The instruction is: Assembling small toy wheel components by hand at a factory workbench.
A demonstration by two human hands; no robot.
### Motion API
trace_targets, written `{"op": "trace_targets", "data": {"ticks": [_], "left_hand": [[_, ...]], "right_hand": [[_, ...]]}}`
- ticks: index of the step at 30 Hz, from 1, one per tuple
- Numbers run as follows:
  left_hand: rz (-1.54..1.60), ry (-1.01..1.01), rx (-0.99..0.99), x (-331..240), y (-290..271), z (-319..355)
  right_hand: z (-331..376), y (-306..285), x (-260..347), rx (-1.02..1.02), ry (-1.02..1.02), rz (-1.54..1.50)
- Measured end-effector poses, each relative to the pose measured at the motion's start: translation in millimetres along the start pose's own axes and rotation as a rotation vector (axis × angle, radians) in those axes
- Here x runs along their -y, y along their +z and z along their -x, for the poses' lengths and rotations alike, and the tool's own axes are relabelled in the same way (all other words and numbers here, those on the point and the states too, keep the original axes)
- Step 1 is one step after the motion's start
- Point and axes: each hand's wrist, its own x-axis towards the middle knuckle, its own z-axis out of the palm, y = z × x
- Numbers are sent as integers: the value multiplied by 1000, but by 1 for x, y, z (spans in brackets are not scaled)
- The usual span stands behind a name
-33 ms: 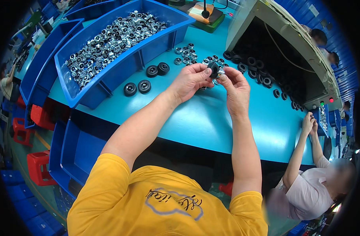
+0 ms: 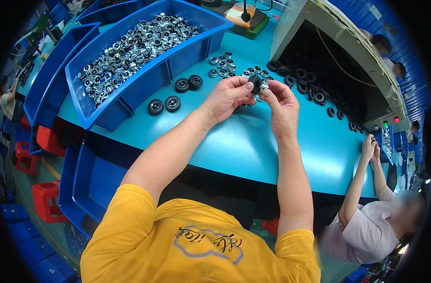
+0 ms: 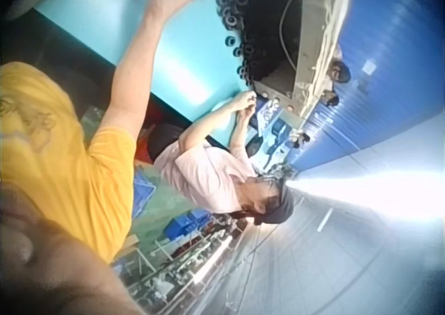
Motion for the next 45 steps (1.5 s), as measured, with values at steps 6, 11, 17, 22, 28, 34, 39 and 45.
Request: {"op": "trace_targets", "data": {"ticks": [6, 11, 17, 22, 28, 34, 39, 45], "left_hand": [[-43, -1, -11, 2, 3, 2], [-56, -25, -33, 1, 6, 3], [-80, -29, -37, 1, 5, 2], [-93, -39, -60, 3, 2, 0], [-107, -67, -76, 2, 3, 0], [-67, -84, -59, 2, 0, 1], [-17, -61, -66, 0, 3, 1], [-227, 121, -119, 4, 0, -2]], "right_hand": [[0, -1, -2, 1, -19, 69], [-1, 0, -3, -2, -40, 60], [-2, 0, -3, 8, -14, 73], [-2, -1, -7, 11, 16, 57], [-2, -1, -10, -8, 25, -14], [-2, -3, -11, 7, 61, -86], [-3, -3, -7, 11, 154, -329], [-6, -7, -2, -35, 395, -421]]}}
